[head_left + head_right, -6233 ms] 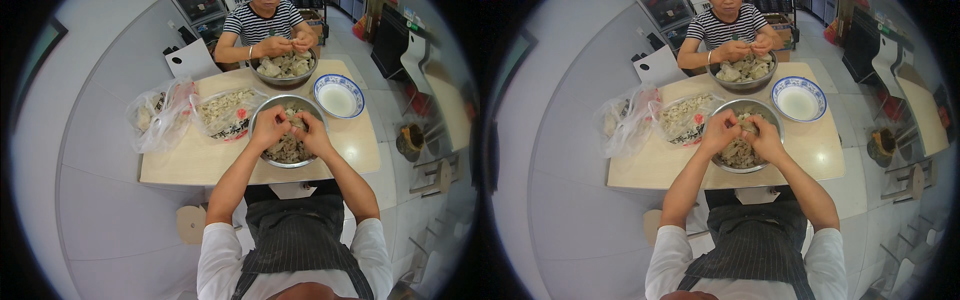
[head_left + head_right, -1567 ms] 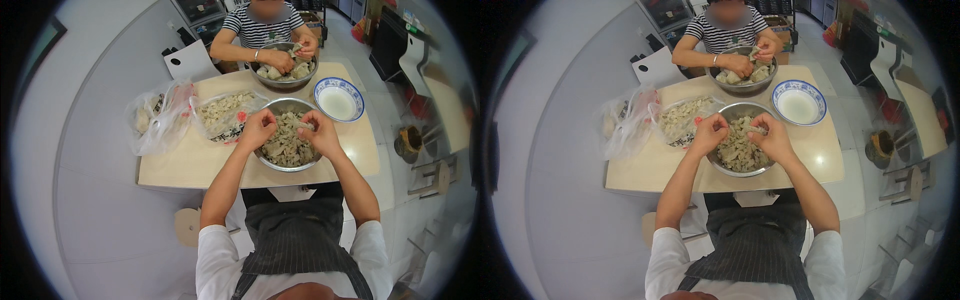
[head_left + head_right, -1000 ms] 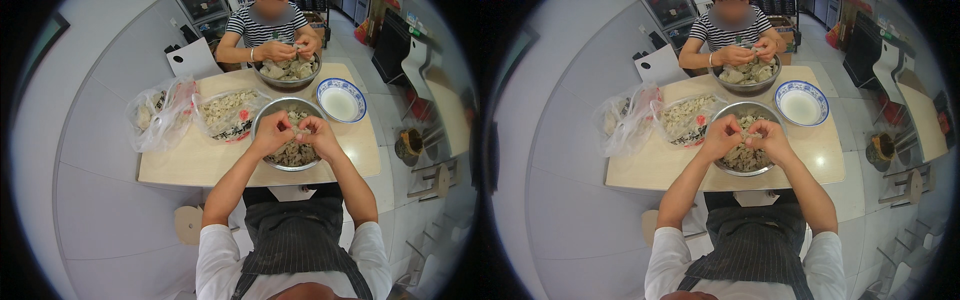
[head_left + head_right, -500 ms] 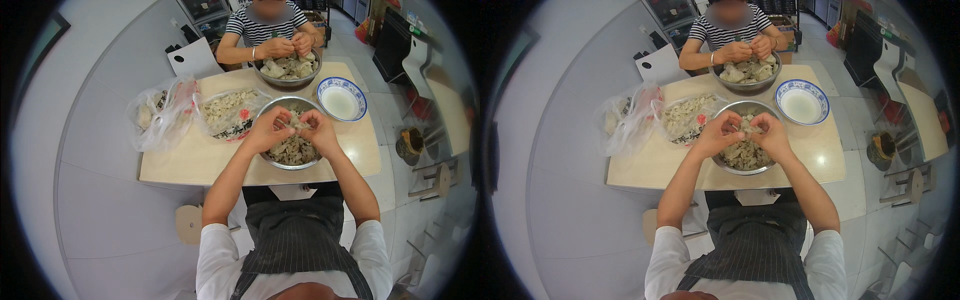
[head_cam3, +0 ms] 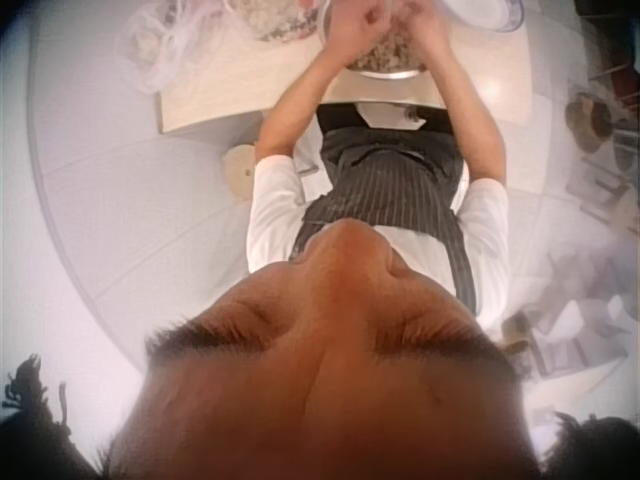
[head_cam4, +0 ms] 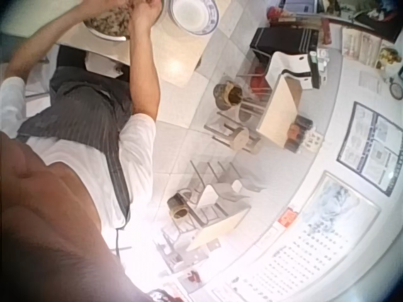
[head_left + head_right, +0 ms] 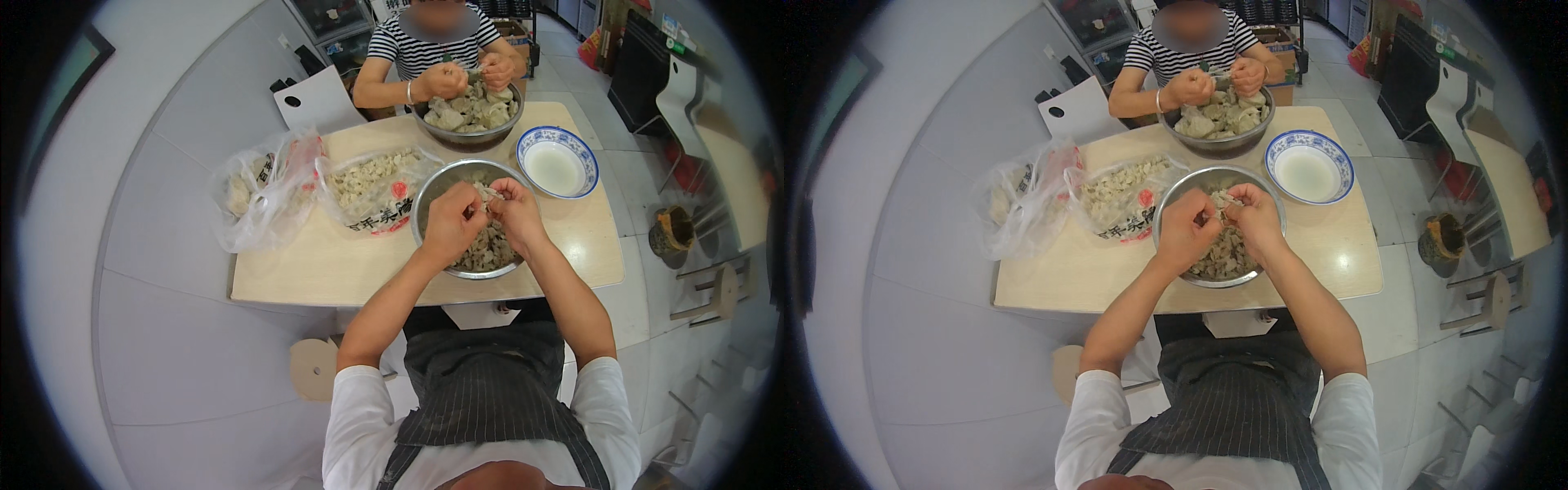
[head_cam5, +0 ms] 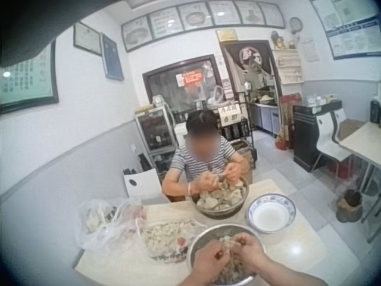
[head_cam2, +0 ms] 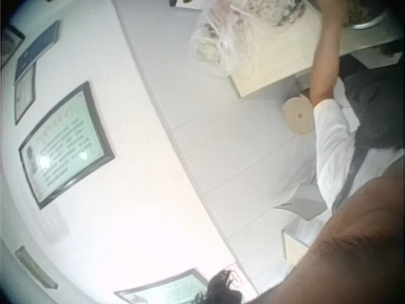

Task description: The person prepares food by hand, picking up small pieces of food from a metal bowl and placing them into a plastic bag, while another person sits across the table doing the same.

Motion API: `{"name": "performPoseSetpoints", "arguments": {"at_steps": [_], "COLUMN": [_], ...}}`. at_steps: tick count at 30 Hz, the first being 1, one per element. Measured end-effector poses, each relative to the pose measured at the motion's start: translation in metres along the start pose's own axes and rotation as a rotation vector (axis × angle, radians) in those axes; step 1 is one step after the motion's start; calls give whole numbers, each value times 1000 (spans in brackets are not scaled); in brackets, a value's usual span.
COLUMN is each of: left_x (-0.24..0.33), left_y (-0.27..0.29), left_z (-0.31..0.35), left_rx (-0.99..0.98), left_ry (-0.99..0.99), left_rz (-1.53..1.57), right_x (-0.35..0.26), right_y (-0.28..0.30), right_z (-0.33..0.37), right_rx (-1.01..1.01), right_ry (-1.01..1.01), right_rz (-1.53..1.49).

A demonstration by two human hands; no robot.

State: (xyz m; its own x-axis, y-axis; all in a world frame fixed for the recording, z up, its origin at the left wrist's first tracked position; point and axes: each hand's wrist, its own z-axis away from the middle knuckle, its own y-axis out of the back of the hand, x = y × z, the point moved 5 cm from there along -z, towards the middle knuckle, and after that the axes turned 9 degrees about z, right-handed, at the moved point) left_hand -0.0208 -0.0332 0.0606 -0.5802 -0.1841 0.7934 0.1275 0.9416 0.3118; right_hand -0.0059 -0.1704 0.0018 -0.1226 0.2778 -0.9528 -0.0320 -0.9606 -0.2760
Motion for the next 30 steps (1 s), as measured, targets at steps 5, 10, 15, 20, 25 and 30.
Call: {"name": "performPoseSetpoints", "arguments": {"at_steps": [5, 10, 15, 20, 25, 30], "left_x": [-9, -13, -19, -37, -8, 1], "left_y": [6, 27, 14, 14, 5, 17], "left_z": [7, 9, 0, 2, 3, 6], "left_rx": [68, 84, -15, -166, -34, -20], "left_ry": [-12, 194, 210, 363, 79, 120], "left_rz": [26, 103, 229, 296, 61, 45], "right_x": [2, -8, -21, -21, -12, -12], "right_y": [5, 33, -2, -4, 3, 29], "right_z": [-6, -14, 5, 12, 9, -6], "right_rx": [96, 191, -243, -236, -64, 39], "right_ry": [53, 179, 183, 193, 321, 183], "right_rz": [141, 303, 373, 410, 562, 437]}}
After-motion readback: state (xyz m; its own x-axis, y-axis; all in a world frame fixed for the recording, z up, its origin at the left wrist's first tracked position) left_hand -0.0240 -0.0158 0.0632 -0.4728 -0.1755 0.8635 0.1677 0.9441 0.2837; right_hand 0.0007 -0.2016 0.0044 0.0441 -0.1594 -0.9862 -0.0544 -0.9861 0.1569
